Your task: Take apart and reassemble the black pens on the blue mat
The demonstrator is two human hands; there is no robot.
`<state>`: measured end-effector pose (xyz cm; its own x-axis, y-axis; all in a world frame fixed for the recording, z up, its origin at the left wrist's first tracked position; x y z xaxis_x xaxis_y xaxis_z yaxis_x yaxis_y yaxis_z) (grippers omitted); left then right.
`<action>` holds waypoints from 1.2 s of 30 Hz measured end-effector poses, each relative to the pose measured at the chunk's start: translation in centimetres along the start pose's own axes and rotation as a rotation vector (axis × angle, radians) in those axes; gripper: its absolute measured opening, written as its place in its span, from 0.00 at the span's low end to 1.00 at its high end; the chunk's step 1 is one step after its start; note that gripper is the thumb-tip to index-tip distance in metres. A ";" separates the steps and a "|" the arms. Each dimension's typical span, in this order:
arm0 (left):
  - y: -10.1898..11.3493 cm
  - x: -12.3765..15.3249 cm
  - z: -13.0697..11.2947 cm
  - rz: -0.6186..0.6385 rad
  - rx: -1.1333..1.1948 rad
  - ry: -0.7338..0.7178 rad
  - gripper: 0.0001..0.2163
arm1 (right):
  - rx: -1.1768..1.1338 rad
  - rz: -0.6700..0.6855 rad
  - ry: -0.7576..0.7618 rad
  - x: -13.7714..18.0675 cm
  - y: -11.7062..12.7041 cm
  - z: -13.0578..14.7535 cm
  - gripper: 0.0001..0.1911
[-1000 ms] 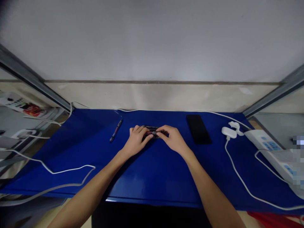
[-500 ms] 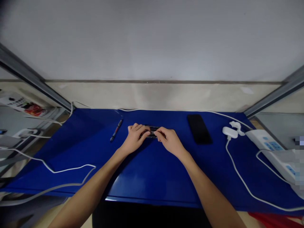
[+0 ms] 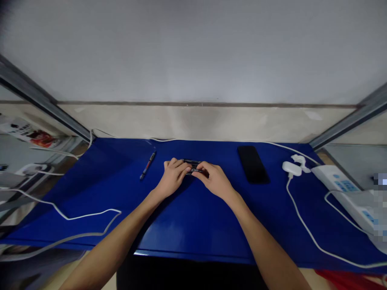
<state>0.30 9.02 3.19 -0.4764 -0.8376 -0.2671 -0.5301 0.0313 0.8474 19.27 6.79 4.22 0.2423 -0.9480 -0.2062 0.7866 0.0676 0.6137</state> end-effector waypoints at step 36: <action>0.5 -0.4 0.4 -0.349 0.977 0.044 0.06 | -0.364 -0.159 -0.064 0.1 -0.8 0.4 0.13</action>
<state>-0.08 9.59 3.52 -0.1714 -0.9036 -0.3927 -0.9806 0.1951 -0.0208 18.44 6.47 4.00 0.0747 -0.9722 -0.2217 0.9640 0.0135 0.2656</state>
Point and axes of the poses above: each hand's wrist, its own x-axis away from the middle knuckle, its own y-axis out of the back of the hand, z = x × y, the point moved 1 cm from there along -x, towards the middle knuckle, and after that the axes turned 1 degree about x, right-handed, at the moved point
